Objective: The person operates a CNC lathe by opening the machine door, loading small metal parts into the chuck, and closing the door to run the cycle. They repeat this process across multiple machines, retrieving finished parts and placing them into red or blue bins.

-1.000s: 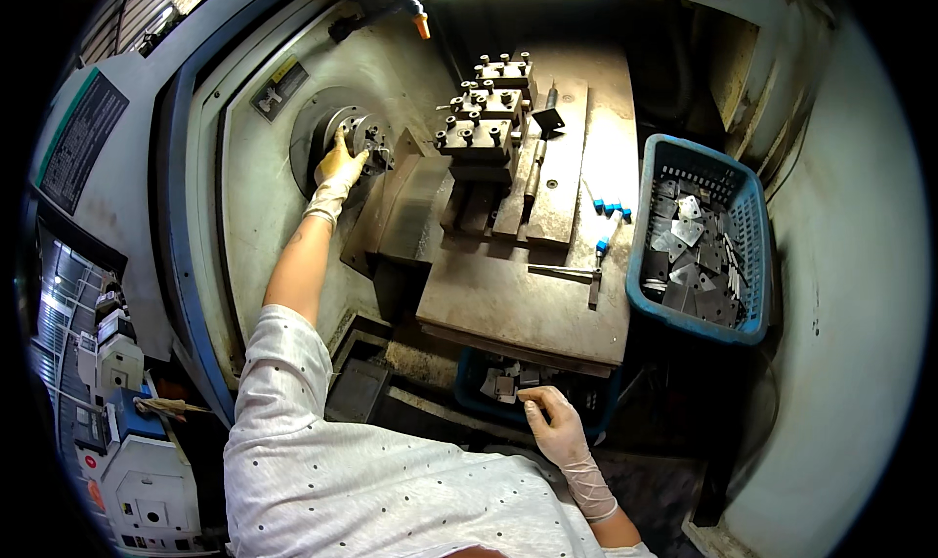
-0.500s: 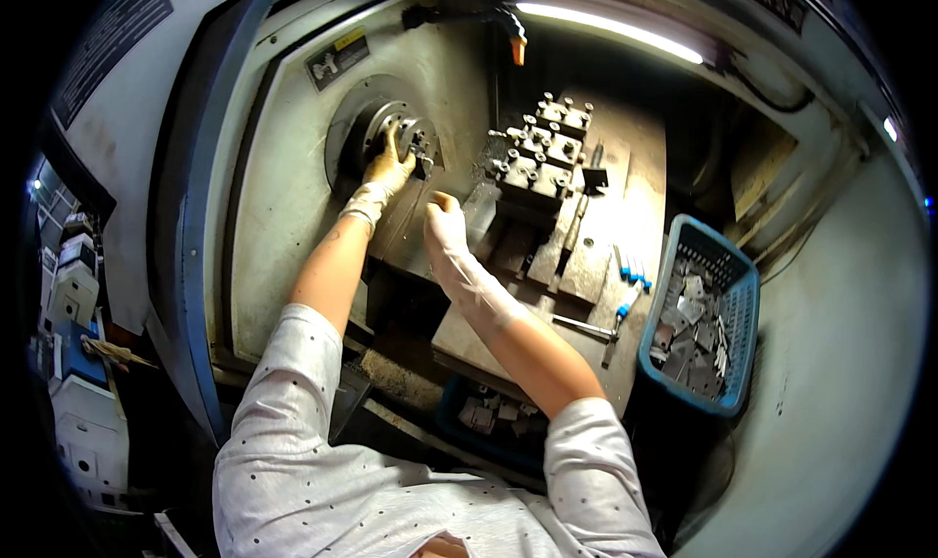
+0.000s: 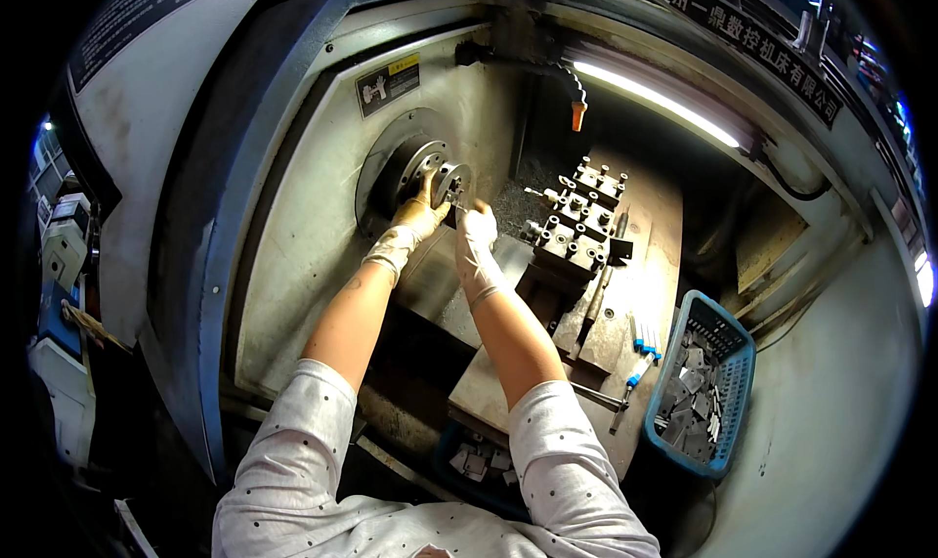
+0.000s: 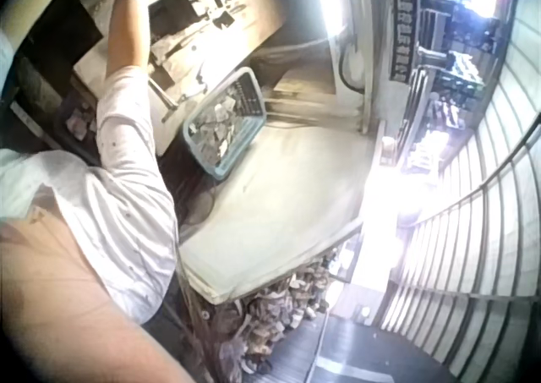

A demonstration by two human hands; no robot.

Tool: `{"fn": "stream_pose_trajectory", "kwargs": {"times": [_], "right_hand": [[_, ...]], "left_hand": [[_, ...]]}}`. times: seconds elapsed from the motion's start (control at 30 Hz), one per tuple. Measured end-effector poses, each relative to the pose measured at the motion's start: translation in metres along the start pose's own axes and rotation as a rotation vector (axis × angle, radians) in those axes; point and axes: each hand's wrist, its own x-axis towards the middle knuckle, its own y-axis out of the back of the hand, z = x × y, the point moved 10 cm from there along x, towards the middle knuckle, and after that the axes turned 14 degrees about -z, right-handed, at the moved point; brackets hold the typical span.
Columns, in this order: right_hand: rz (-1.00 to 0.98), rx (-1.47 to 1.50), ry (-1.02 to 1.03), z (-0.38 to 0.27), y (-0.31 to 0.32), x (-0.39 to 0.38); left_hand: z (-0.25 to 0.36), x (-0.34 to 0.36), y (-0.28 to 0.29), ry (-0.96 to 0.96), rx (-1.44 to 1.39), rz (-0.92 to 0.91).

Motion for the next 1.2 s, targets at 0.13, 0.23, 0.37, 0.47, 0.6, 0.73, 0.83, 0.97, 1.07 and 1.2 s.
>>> {"fn": "stream_pose_trajectory", "kwargs": {"times": [0.13,0.23,0.37,0.47,0.6,0.73,0.83,0.97,1.07,1.2], "right_hand": [[-0.259,0.063,-0.032,0.041,-0.013,-0.006],[-0.356,0.109,0.015,0.024,-0.025,-0.038],[-0.324,0.35,0.492,-0.05,-0.025,-0.054],[-0.163,0.136,0.506,-0.058,-0.011,-0.01],[-0.168,0.142,0.204,-0.002,-0.007,0.041],[0.086,-0.274,0.167,0.024,0.018,0.028],[0.353,-0.349,0.609,-0.049,0.017,-0.025],[0.018,-1.127,0.728,-0.067,-0.024,-0.014],[-0.163,-1.165,0.373,-0.044,-0.025,-0.001],[-0.277,-0.94,0.132,0.003,-0.026,-0.017]], "left_hand": [[0.002,-0.002,0.001,-0.009,-0.038,-0.007],[-0.011,0.002,-0.004,-0.017,-0.101,-0.002],[-0.01,0.002,-0.003,-0.028,-0.082,-0.031],[-0.007,0.002,-0.004,-0.032,-0.067,-0.041],[-0.003,0.001,0.001,-0.052,-0.037,0.041],[-0.001,-0.002,0.001,0.017,0.008,0.048],[-0.011,-0.004,0.003,0.057,0.075,0.089],[0.001,-0.005,0.004,-0.023,0.123,0.186],[0.002,-0.007,0.009,-0.043,0.132,0.239],[-0.004,-0.007,0.003,0.016,0.015,0.117]]}}
